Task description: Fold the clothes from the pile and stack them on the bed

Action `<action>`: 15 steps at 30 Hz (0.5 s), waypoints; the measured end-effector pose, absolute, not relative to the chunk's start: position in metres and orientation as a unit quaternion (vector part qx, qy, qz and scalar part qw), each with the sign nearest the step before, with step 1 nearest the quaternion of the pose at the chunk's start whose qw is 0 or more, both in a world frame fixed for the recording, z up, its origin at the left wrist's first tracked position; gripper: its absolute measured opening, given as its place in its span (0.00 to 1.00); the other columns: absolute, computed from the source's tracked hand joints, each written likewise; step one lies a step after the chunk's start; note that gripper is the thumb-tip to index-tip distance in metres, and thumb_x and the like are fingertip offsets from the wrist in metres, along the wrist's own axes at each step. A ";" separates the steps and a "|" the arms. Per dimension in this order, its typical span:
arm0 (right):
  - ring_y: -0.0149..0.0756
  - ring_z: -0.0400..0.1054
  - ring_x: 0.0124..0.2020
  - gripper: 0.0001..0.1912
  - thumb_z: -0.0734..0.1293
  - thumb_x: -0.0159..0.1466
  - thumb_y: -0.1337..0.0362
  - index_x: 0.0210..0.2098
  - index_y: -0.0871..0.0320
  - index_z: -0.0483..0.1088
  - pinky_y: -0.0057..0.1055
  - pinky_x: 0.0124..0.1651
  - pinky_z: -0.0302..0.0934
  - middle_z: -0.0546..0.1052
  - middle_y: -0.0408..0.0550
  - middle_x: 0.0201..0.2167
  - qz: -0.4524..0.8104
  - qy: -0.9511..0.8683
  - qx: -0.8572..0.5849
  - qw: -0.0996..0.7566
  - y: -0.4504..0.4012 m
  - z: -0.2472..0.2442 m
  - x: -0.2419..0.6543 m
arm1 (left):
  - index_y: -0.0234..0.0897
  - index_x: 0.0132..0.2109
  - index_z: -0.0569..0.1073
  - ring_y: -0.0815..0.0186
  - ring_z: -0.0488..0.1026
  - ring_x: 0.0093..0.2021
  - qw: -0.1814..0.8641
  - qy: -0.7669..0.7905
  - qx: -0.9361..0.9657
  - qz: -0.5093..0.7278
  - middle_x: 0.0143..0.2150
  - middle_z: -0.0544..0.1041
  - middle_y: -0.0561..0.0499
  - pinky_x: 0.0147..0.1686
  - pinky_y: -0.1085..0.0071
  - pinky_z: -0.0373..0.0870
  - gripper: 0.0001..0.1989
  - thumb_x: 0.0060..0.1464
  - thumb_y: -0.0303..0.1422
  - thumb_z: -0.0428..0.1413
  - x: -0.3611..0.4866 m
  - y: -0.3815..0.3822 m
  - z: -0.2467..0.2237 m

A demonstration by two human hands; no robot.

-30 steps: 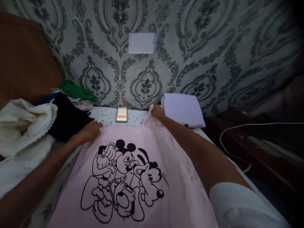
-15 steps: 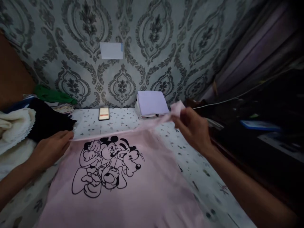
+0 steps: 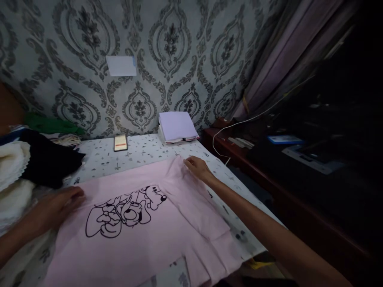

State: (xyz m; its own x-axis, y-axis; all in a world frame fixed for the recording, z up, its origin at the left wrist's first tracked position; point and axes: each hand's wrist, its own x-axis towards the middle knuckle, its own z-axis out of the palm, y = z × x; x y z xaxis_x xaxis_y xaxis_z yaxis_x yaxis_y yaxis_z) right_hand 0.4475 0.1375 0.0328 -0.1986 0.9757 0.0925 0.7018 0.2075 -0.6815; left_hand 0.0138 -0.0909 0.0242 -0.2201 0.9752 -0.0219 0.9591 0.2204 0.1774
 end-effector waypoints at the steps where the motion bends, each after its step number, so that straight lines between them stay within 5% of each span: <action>1: 0.36 0.66 0.32 0.16 0.65 0.62 0.52 0.25 0.56 0.68 0.30 0.35 0.55 0.73 0.45 0.25 0.260 -0.711 -0.597 0.266 0.151 0.029 0.436 | 0.44 0.44 0.75 0.57 0.78 0.42 0.073 0.784 0.612 0.066 0.45 0.81 0.50 0.41 0.65 0.74 0.26 0.57 0.52 0.39 0.015 -0.083 0.029; 7: 0.36 0.63 0.29 0.16 0.73 0.51 0.61 0.15 0.56 0.63 0.30 0.32 0.52 0.65 0.42 0.16 0.349 -0.644 -0.614 0.294 0.193 0.013 0.409 | 0.32 0.53 0.71 0.53 0.71 0.56 -0.002 0.794 0.607 0.034 0.54 0.76 0.39 0.54 0.62 0.66 0.24 0.59 0.41 0.40 0.006 -0.041 0.019; 15: 0.30 0.62 0.23 0.15 0.69 0.49 0.66 0.20 0.53 0.55 0.26 0.28 0.62 0.61 0.37 0.16 0.545 -0.488 -0.521 0.440 0.199 -0.015 0.426 | 0.40 0.33 0.68 0.58 0.73 0.40 0.025 0.789 0.614 0.006 0.35 0.77 0.48 0.39 0.67 0.64 0.15 0.61 0.36 0.40 -0.006 -0.028 0.002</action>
State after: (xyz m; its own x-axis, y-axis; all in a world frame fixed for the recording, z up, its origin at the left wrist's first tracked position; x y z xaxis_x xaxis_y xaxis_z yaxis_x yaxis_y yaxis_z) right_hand 0.4259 0.1990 -0.0153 -0.0701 0.9879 -0.1383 0.0274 -0.1367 -0.9902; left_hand -0.0062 -0.0279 0.0022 -0.2453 0.9689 -0.0319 0.9683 0.2465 0.0397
